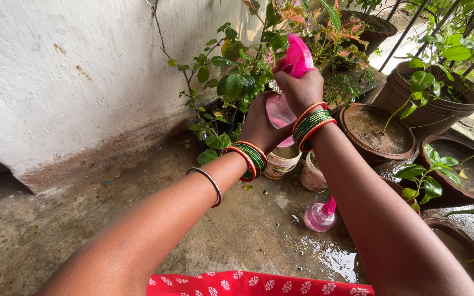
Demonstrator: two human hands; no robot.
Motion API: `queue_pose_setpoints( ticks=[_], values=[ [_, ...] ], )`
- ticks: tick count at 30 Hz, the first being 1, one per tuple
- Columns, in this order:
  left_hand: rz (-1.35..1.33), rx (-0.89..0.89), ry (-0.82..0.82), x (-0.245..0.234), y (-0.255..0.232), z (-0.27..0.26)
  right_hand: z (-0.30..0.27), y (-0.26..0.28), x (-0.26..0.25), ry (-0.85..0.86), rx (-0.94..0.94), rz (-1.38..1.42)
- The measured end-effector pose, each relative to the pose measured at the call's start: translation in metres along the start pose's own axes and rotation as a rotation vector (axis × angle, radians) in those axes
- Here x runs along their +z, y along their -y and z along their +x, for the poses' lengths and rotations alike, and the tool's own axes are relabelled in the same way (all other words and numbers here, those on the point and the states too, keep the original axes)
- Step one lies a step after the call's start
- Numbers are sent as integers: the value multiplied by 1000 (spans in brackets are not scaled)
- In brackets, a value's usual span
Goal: The person waters potted plants by hand using a spray bottle.
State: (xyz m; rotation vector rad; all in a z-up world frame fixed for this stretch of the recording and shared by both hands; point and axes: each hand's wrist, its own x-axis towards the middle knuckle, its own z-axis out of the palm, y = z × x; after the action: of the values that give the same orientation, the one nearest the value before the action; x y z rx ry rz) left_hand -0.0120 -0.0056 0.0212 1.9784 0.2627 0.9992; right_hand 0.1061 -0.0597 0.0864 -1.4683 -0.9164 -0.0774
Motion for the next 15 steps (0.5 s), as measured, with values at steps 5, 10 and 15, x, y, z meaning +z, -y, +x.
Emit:
queue_pose_setpoints(
  ticks=[5, 10, 15],
  values=[
    [17, 30, 3, 2, 0, 1, -1, 2, -1, -27, 112, -113],
    [15, -24, 30, 1, 2, 1, 0, 0, 1, -7, 42, 37],
    [37, 85, -24, 8, 8, 1, 0, 0, -3, -23, 131, -120]
  ],
)
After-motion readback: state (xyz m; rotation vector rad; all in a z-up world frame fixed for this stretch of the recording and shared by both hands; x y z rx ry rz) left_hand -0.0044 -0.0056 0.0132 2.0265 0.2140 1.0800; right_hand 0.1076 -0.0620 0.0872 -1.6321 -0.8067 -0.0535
